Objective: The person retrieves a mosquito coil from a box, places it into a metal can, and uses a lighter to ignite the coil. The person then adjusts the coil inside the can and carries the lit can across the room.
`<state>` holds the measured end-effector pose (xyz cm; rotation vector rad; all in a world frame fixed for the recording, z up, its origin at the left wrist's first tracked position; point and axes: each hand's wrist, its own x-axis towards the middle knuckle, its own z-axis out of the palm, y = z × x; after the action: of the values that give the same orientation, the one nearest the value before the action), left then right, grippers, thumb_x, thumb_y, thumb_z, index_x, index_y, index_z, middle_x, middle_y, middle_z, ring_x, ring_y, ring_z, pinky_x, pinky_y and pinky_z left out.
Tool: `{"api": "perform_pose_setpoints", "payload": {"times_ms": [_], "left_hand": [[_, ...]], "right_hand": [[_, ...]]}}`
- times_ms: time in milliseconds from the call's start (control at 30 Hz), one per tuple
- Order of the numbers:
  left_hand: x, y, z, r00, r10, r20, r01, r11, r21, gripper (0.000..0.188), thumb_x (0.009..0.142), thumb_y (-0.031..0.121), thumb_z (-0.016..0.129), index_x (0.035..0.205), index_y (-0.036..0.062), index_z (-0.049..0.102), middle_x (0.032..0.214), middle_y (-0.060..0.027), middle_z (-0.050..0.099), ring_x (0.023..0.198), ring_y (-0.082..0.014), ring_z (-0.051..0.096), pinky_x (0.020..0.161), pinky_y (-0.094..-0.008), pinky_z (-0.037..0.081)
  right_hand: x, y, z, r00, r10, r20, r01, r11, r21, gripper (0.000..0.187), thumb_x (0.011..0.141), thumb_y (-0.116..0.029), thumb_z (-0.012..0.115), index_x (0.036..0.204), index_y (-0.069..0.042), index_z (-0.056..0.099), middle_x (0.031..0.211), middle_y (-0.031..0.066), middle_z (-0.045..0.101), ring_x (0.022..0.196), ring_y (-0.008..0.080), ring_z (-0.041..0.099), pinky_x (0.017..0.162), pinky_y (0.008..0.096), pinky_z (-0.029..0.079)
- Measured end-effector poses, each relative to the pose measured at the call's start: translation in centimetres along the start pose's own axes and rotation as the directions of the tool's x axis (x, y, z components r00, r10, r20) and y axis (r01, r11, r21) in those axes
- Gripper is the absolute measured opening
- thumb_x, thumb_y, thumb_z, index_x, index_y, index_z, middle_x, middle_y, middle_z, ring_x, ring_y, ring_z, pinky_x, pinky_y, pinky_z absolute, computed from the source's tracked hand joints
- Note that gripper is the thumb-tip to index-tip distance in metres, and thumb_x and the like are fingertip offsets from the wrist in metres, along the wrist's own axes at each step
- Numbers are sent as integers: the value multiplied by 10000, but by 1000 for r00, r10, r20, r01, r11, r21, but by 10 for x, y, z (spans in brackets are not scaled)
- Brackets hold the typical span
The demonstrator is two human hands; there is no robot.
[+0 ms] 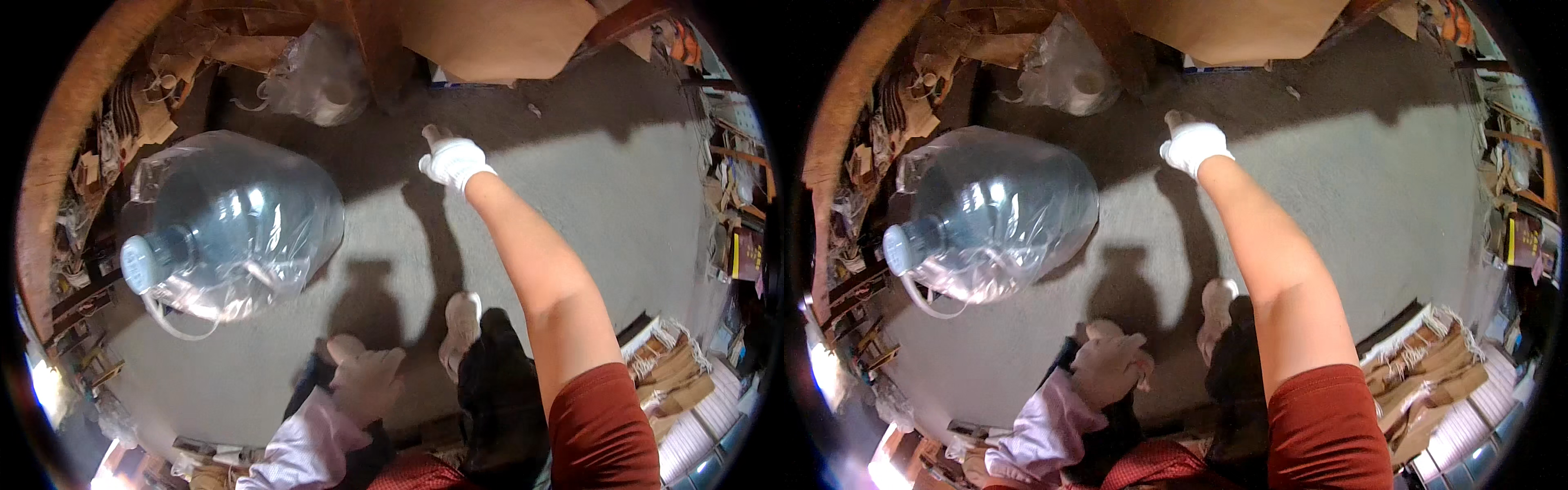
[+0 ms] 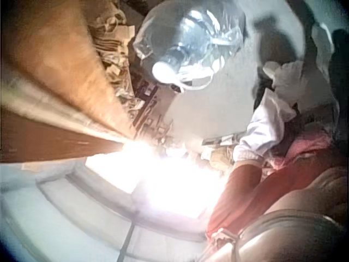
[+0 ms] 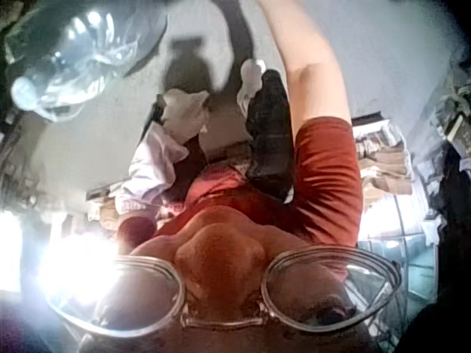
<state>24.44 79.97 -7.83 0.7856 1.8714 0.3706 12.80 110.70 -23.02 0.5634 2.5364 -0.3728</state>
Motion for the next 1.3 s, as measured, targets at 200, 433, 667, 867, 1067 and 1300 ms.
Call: {"api": "perform_pose_setpoints", "payload": {"times_ms": [200, 433, 667, 867, 1067, 1300], "left_hand": [[25, -69, -13, 980, 180, 89, -181, 983, 4, 374, 666, 154, 692, 1024, 71, 623, 996, -129, 637, 852, -336, 634, 700, -410, 520], [14, -55, -50, 995, 4, -99, 17, 979, 204, 561, 605, 172, 737, 1131, 87, 562, 1092, -119, 625, 977, -330, 611, 763, -423, 515], [5, -57, -35, 998, 49, -40, -41, 981, 188, 589, 599, 204, 753, 1130, 67, 536, 1089, -118, 614, 957, -322, 613, 764, -424, 516], [-3, -55, -31, 998, 11, -66, 4, 976, 218, 595, 607, 212, 735, 1150, 81, 530, 1132, -106, 596, 995, -312, 594, 805, -424, 501], [5, -40, -30, 997, -7, -83, 30, 963, 267, 547, 614, 179, 709, 1131, 91, 553, 1088, -92, 604, 918, -326, 607, 747, -430, 506], [23, -37, -18, 989, 84, -119, -53, 969, 243, 498, 595, 127, 704, 1077, 71, 594, 942, -108, 622, 820, -342, 616, 672, -421, 513]], "right_hand": [[92, 21, 8, 978, 156, -138, -129, 974, 185, 691, 851, -344, 491, 1476, -175, 250, 1447, 143, 393, 1279, 326, 446, 1058, 393, 373], [152, 103, 62, 782, 455, -425, 73, 610, 789, 322, 855, -256, 561, 1148, -126, 532, 1164, 78, 610, 1016, 290, 608, 836, 440, 495], [155, 107, 46, 864, 503, -8, 343, -577, 741, 252, 931, -215, 499, 1120, -55, 546, 1017, 102, 593, 793, 238, 610, 645, 307, 475], [137, 125, 34, 848, 528, -38, 309, -437, 845, 192, 948, -112, 446, 1112, -32, 502, 972, 115, 590, 765, 241, 582, 604, 315, 512], [66, 156, 73, 848, 472, 242, 39, -511, 859, 128, 925, -107, 534, 1026, -41, 492, 933, 119, 564, 763, 239, 550, 599, 365, 496], [-80, 126, 103, 934, 260, 245, -97, -475, 875, 141, 875, -99, 560, 975, -7, 523, 879, 115, 563, 743, 244, 567, 643, 369, 514]]}}
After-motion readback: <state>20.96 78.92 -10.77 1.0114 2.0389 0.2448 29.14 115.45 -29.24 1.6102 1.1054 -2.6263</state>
